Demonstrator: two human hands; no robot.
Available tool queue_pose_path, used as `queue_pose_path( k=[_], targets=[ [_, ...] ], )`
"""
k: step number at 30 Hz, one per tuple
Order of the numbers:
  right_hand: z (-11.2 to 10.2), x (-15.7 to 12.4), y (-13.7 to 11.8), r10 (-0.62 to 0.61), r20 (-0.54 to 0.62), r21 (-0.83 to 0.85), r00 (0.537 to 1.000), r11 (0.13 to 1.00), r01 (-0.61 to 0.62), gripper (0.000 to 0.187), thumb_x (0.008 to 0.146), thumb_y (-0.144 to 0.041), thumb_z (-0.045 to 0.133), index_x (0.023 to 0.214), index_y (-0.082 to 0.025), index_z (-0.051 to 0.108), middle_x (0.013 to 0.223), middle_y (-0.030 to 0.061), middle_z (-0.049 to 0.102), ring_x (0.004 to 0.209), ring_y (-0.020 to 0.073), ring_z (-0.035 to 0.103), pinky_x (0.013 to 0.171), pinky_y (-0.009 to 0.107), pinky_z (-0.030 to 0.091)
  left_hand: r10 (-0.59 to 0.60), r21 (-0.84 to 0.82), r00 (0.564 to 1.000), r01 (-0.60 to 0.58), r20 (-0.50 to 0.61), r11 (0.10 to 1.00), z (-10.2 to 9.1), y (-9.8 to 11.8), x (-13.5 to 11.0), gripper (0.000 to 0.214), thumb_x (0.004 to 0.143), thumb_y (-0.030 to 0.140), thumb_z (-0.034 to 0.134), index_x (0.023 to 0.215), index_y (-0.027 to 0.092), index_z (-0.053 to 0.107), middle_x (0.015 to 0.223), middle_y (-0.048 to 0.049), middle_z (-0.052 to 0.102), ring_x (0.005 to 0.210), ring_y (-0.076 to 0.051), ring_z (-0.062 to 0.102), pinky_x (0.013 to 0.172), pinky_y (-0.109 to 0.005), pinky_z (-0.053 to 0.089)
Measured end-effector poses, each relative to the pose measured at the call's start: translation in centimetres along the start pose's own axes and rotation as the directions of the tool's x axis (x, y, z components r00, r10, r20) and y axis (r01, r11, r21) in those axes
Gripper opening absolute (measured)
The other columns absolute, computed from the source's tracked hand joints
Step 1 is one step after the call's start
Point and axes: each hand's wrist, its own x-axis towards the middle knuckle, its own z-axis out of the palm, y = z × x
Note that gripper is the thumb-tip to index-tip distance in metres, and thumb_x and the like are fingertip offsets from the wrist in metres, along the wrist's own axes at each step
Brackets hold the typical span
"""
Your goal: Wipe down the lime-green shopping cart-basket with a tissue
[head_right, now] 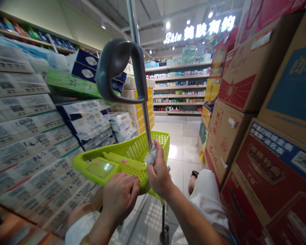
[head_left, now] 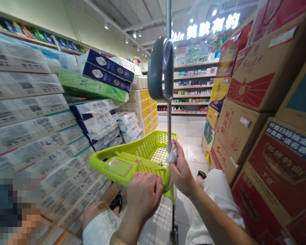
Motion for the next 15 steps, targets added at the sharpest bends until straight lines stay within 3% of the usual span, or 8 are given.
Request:
queue_pose_path(
  k=[4,9,12,15],
  targets=[
    [0.2,0.9,0.2,-0.024,-0.009,-0.083,1.000,0.996,0.023,0.068,0.086,-0.020,0.054,0.149,-0.025,0.028,0.144,0.0086,0.045,0.131,0.0207,0.047,0.115,0.041,0.033,-0.006,-0.004,1.000,0.006,-0.016,1.000,0.1,0.0,-0.1,0.038,0.093,0.022,0.038,0.059,0.021,0.055,0.058,-0.0017,0.059,0.058,-0.017,0.048,0.063,-0.035,0.028],
    [0.5,0.2,1.8,-0.081,-0.032,-0.197,0.996,0.978,0.073,0.062,0.091,-0.025,0.053,0.148,-0.021,0.030,0.141,0.0129,0.048,0.129,0.0235,0.049,0.111,0.043,0.039,-0.002,0.003,0.999,0.002,-0.041,1.000,0.0,0.1,-0.2,0.038,0.092,0.021,0.039,0.058,0.022,0.055,0.057,-0.0014,0.059,0.056,-0.016,0.049,0.061,-0.035,0.030],
    [0.7,2.6,0.4,-0.118,-0.047,-0.170,0.992,0.980,0.108,0.062,0.092,-0.027,0.054,0.149,-0.020,0.029,0.134,0.0133,0.053,0.121,0.0234,0.055,0.106,0.042,0.043,-0.003,0.004,0.999,0.003,-0.049,1.000,0.0,0.2,-0.1,0.038,0.092,0.021,0.039,0.058,0.022,0.055,0.057,-0.0011,0.059,0.057,-0.016,0.049,0.062,-0.035,0.031],
    [1.0,6.5,-2.6,-0.186,-0.052,-0.110,0.981,0.978,0.179,0.063,0.092,-0.029,0.055,0.148,-0.020,0.029,0.129,0.0133,0.057,0.111,0.0222,0.060,0.101,0.040,0.047,0.005,0.010,0.998,-0.004,-0.057,1.000,0.0,0.2,-0.1,0.038,0.092,0.022,0.039,0.058,0.022,0.054,0.056,-0.0006,0.058,0.056,-0.017,0.049,0.061,-0.035,0.031]
  ],
)
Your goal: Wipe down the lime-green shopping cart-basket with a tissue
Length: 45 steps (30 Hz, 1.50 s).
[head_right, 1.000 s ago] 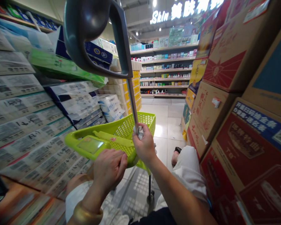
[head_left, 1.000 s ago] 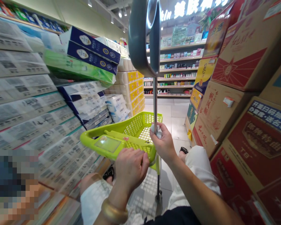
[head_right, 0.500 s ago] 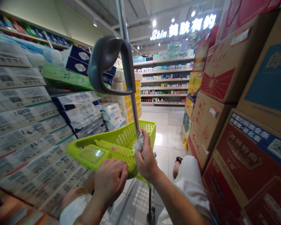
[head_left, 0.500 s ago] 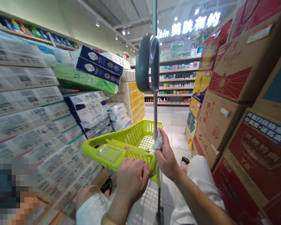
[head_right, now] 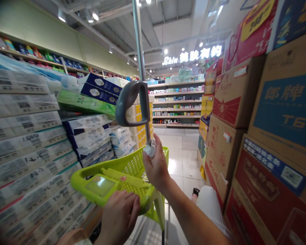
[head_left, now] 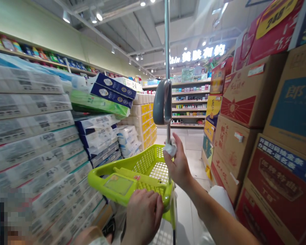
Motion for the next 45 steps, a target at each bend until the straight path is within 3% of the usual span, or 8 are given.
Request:
queue_pose_path(
  k=[4,11,19,26,31,34,41,45],
  targets=[
    [0.6,2.4,-1.7,-0.034,-0.043,0.094,0.998,0.995,0.038,0.059,0.093,-0.031,0.053,0.146,-0.020,0.030,0.122,0.0118,0.061,0.102,0.0196,0.063,0.094,0.035,0.051,-0.012,0.017,1.000,0.012,-0.001,1.000,0.0,0.1,-0.1,0.038,0.092,0.022,0.039,0.058,0.022,0.053,0.056,-0.0007,0.058,0.056,-0.017,0.049,0.062,-0.035,0.030],
    [0.4,-2.1,0.4,0.086,-0.011,-0.011,0.996,0.996,-0.086,0.056,0.092,-0.032,0.053,0.144,-0.020,0.034,0.120,0.0116,0.061,0.103,0.0208,0.062,0.097,0.038,0.049,-0.005,-0.013,1.000,0.005,0.007,1.000,-0.3,0.0,-0.3,0.037,0.093,0.022,0.039,0.059,0.022,0.055,0.058,-0.0007,0.060,0.056,-0.017,0.049,0.062,-0.035,0.029],
    [0.9,5.9,-3.4,-0.077,-0.051,0.210,0.996,0.974,0.087,0.057,0.091,-0.037,0.055,0.143,-0.023,0.036,0.113,0.0074,0.064,0.092,0.0174,0.061,0.082,0.030,0.052,-0.012,0.010,0.999,0.012,0.029,1.000,0.0,-0.1,-0.1,0.039,0.093,0.021,0.037,0.057,0.022,0.053,0.056,-0.0003,0.058,0.055,-0.016,0.047,0.062,-0.033,0.028],
    [0.4,1.8,-2.1,0.143,0.079,0.448,0.987,0.879,-0.163,0.050,0.083,-0.032,0.064,0.130,-0.024,0.049,0.100,0.0029,0.066,0.081,0.0148,0.061,0.077,0.029,0.052,0.027,0.004,1.000,-0.027,0.000,1.000,-0.1,-0.8,-0.6,0.040,0.094,0.022,0.037,0.056,0.022,0.052,0.055,0.0008,0.057,0.054,-0.016,0.045,0.061,-0.032,0.026],
    [-0.3,7.0,-4.6,0.099,0.139,0.679,0.985,0.715,-0.167,0.042,0.078,-0.034,0.068,0.118,-0.026,0.058,0.101,0.0016,0.067,0.086,0.0155,0.062,0.083,0.032,0.052,0.044,-0.009,0.999,-0.044,-0.021,0.999,0.1,-1.1,-0.7,0.040,0.093,0.021,0.037,0.055,0.022,0.051,0.054,0.0009,0.056,0.054,-0.015,0.045,0.061,-0.032,0.027],
    [-0.5,10.5,-6.4,0.047,0.170,0.717,0.984,0.679,-0.156,0.037,0.081,-0.040,0.066,0.115,-0.027,0.060,0.098,-0.0004,0.067,0.083,0.0144,0.063,0.080,0.031,0.053,0.047,-0.015,0.999,-0.047,-0.022,0.999,0.3,-1.2,-0.8,0.039,0.093,0.021,0.037,0.057,0.021,0.052,0.056,0.0007,0.057,0.055,-0.015,0.047,0.061,-0.031,0.028],
    [0.2,10.0,-6.3,0.066,0.166,0.752,0.984,0.637,-0.170,0.042,0.085,-0.061,0.058,0.103,-0.024,0.066,0.086,0.0004,0.069,0.077,0.0152,0.064,0.072,0.032,0.055,0.065,-0.006,0.996,-0.065,-0.059,0.998,0.2,-1.4,-0.7,0.037,0.091,0.020,0.038,0.056,0.022,0.051,0.055,0.0018,0.057,0.053,-0.014,0.048,0.060,-0.031,0.028],
    [0.6,13.0,-7.3,0.055,0.109,0.725,0.993,0.678,-0.117,0.043,0.082,-0.062,0.062,0.098,-0.023,0.067,0.084,0.0001,0.070,0.078,0.0154,0.065,0.073,0.033,0.055,0.107,0.015,0.989,-0.106,-0.103,0.994,0.3,-1.6,-0.5,0.038,0.090,0.019,0.037,0.054,0.022,0.048,0.052,0.0022,0.056,0.050,-0.014,0.048,0.059,-0.031,0.027]
  ],
)
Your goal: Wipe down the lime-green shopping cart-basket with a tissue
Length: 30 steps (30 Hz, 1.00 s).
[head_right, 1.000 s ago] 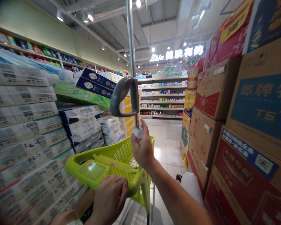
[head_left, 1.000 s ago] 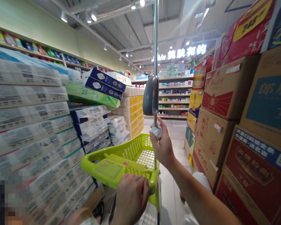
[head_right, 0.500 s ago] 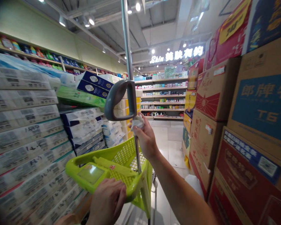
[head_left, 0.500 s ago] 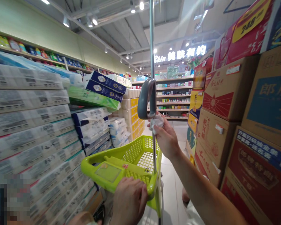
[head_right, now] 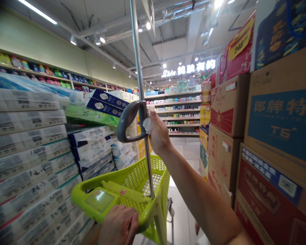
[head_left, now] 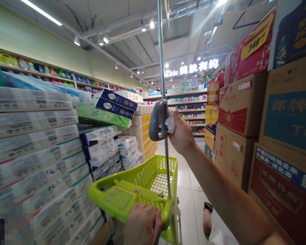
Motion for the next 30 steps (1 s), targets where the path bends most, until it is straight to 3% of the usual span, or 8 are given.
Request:
queue_pose_path(
  k=[5,8,12,15,18,21,26,30],
  targets=[
    [1.4,3.7,-1.3,-0.104,-0.017,-0.048,0.994,0.993,0.103,0.039,0.082,-0.060,0.062,0.095,-0.023,0.067,0.089,0.0001,0.070,0.090,0.0146,0.065,0.083,0.031,0.053,0.027,0.016,0.999,-0.026,-0.046,1.000,0.1,-0.2,0.1,0.036,0.088,0.017,0.038,0.053,0.022,0.047,0.050,0.0032,0.055,0.048,-0.014,0.048,0.058,-0.031,0.027],
    [1.1,2.3,-0.5,-0.125,-0.023,-0.099,0.992,0.987,0.122,0.037,0.084,-0.059,0.059,0.095,-0.025,0.066,0.086,-0.0008,0.068,0.087,0.0151,0.065,0.078,0.030,0.054,0.029,0.026,0.998,-0.028,-0.058,0.999,0.0,-0.2,0.1,0.035,0.088,0.017,0.039,0.053,0.022,0.046,0.050,0.0035,0.055,0.048,-0.014,0.048,0.057,-0.031,0.027],
    [0.1,0.3,0.5,-0.049,-0.016,-0.174,0.999,0.984,0.045,0.037,0.087,-0.058,0.054,0.096,-0.024,0.063,0.078,-0.0002,0.065,0.079,0.0170,0.065,0.069,0.032,0.054,0.051,0.038,0.997,-0.049,-0.063,0.998,-0.1,-0.3,0.1,0.035,0.087,0.017,0.040,0.053,0.022,0.046,0.050,0.0039,0.055,0.047,-0.013,0.048,0.056,-0.030,0.028],
    [0.4,0.8,0.3,-0.143,-0.029,-0.272,0.989,0.953,0.130,0.034,0.089,-0.052,0.054,0.105,-0.024,0.063,0.095,0.0026,0.067,0.093,0.0182,0.064,0.083,0.036,0.053,0.072,0.052,0.994,-0.068,-0.078,0.996,0.0,-0.4,0.1,0.035,0.086,0.015,0.040,0.053,0.022,0.046,0.049,0.0042,0.055,0.046,-0.013,0.047,0.056,-0.030,0.028],
    [1.6,1.6,-0.1,-0.368,-0.030,-0.425,0.929,0.846,0.322,0.034,0.093,-0.047,0.051,0.120,-0.027,0.058,0.121,0.0048,0.060,0.117,0.0200,0.055,0.105,0.041,0.042,0.079,0.058,0.993,-0.074,-0.092,0.996,0.2,-0.5,0.0,0.035,0.086,0.014,0.040,0.053,0.022,0.045,0.049,0.0044,0.055,0.046,-0.013,0.048,0.056,-0.030,0.029],
    [2.6,1.0,-0.5,-0.511,0.101,-0.529,0.853,0.699,0.481,0.037,0.098,-0.045,0.043,0.131,-0.031,0.052,0.134,0.0057,0.052,0.130,0.0206,0.044,0.114,0.044,0.032,0.071,0.056,0.994,-0.066,-0.088,0.996,0.1,-0.4,0.1,0.035,0.086,0.014,0.041,0.053,0.022,0.046,0.049,0.0043,0.055,0.047,-0.013,0.048,0.056,-0.030,0.029],
    [2.6,-0.7,-2.0,-0.528,0.436,-0.513,0.729,0.519,0.683,0.035,0.101,-0.040,0.035,0.130,-0.031,0.053,0.142,0.0038,0.049,0.138,0.0209,0.038,0.116,0.046,0.030,0.043,0.052,0.998,-0.041,-0.039,0.998,0.1,-0.5,0.0,0.037,0.088,0.016,0.039,0.053,0.022,0.047,0.050,0.0032,0.056,0.048,-0.013,0.048,0.057,-0.031,0.029],
    [2.8,0.6,-4.2,-0.459,0.570,-0.458,0.681,0.511,0.727,0.029,0.101,-0.036,0.038,0.109,-0.028,0.064,0.119,0.0046,0.062,0.119,0.0202,0.055,0.106,0.043,0.041,0.033,0.040,0.999,-0.032,-0.036,0.999,0.4,-0.4,-0.2,0.039,0.090,0.018,0.037,0.053,0.022,0.047,0.051,0.0021,0.055,0.049,-0.014,0.047,0.057,-0.031,0.027]
  ],
)
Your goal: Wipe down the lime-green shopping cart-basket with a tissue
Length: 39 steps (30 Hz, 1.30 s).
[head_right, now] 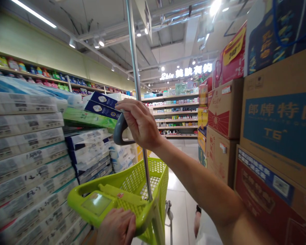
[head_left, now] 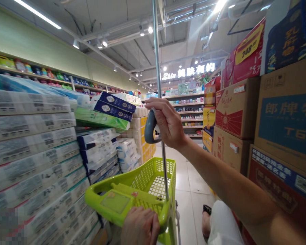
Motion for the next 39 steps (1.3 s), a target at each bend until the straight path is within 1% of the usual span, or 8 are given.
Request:
queue_pose_path(
  k=[5,9,12,18,21,27,34,39],
  targets=[
    [-0.8,1.9,-1.5,-0.095,0.272,-0.137,0.958,0.981,0.136,0.032,0.100,-0.032,0.041,0.080,-0.022,0.063,0.085,0.0023,0.062,0.087,0.0156,0.059,0.091,0.037,0.046,-0.020,-0.016,0.999,0.021,0.041,1.000,0.0,0.2,0.1,0.039,0.091,0.018,0.037,0.054,0.021,0.048,0.053,0.0020,0.057,0.052,-0.014,0.048,0.059,-0.031,0.028],
    [-0.6,0.9,-3.3,-0.256,0.475,-0.252,0.842,0.877,0.408,0.026,0.096,-0.030,0.049,0.074,-0.022,0.059,0.085,0.0012,0.062,0.092,0.0167,0.056,0.096,0.037,0.041,-0.032,-0.028,0.998,0.033,0.053,0.999,-0.2,0.3,0.3,0.040,0.092,0.019,0.037,0.054,0.021,0.049,0.053,0.0019,0.056,0.052,-0.014,0.047,0.060,-0.031,0.027],
    [-0.9,0.6,-3.2,-0.285,0.547,-0.239,0.787,0.848,0.473,0.022,0.096,-0.029,0.050,0.077,-0.024,0.059,0.090,-0.0002,0.062,0.097,0.0167,0.055,0.100,0.036,0.038,-0.034,-0.036,0.996,0.037,0.077,0.999,-0.3,0.3,0.3,0.039,0.093,0.019,0.038,0.056,0.021,0.050,0.055,0.0021,0.057,0.053,-0.014,0.048,0.060,-0.031,0.028],
    [-1.6,2.5,-1.6,-0.124,0.407,-0.196,0.905,0.956,0.219,0.032,0.102,-0.031,0.036,0.080,-0.022,0.059,0.088,0.0021,0.060,0.090,0.0148,0.056,0.090,0.034,0.044,-0.054,-0.035,0.993,0.058,0.106,0.998,-0.6,0.6,0.3,0.041,0.093,0.019,0.037,0.056,0.021,0.053,0.055,0.0015,0.057,0.053,-0.014,0.048,0.061,-0.032,0.028],
    [-1.2,2.1,-2.1,-0.106,0.362,-0.214,0.926,0.957,0.193,0.030,0.101,-0.029,0.039,0.081,-0.021,0.060,0.089,0.0035,0.061,0.092,0.0156,0.057,0.092,0.035,0.045,-0.061,-0.037,0.992,0.066,0.110,0.997,-0.7,0.6,0.3,0.041,0.094,0.019,0.037,0.056,0.021,0.053,0.055,0.0014,0.057,0.054,-0.014,0.048,0.061,-0.032,0.029],
    [-0.5,-1.1,-2.8,-0.231,0.450,-0.205,0.863,0.913,0.352,0.016,0.096,-0.027,0.052,0.094,-0.028,0.067,0.107,-0.0003,0.067,0.119,0.0183,0.054,0.114,0.042,0.035,-0.062,-0.053,0.993,0.067,0.104,0.996,-0.8,0.5,0.2,0.041,0.093,0.020,0.037,0.056,0.021,0.053,0.055,0.0009,0.057,0.054,-0.014,0.047,0.060,-0.032,0.028],
    [0.6,-6.7,0.7,-0.121,0.190,-0.212,0.974,0.964,0.161,0.044,0.094,-0.021,0.050,0.132,-0.044,0.054,0.142,-0.0064,0.053,0.141,0.0202,0.038,0.119,0.047,0.030,-0.079,-0.054,0.991,0.085,0.112,0.995,-0.7,0.6,0.1,0.041,0.094,0.022,0.037,0.056,0.021,0.053,0.056,0.0004,0.058,0.056,-0.015,0.048,0.061,-0.033,0.028],
    [1.7,-9.7,2.6,-0.066,0.072,-0.229,0.995,0.970,0.081,0.057,0.093,-0.020,0.051,0.143,-0.046,0.041,0.148,-0.0054,0.047,0.145,0.0211,0.031,0.120,0.049,0.030,-0.081,-0.044,0.989,0.087,0.125,0.995,-0.7,0.4,0.1,0.042,0.094,0.022,0.037,0.056,0.021,0.054,0.055,0.0002,0.058,0.055,-0.014,0.047,0.061,-0.032,0.029]
  ],
)
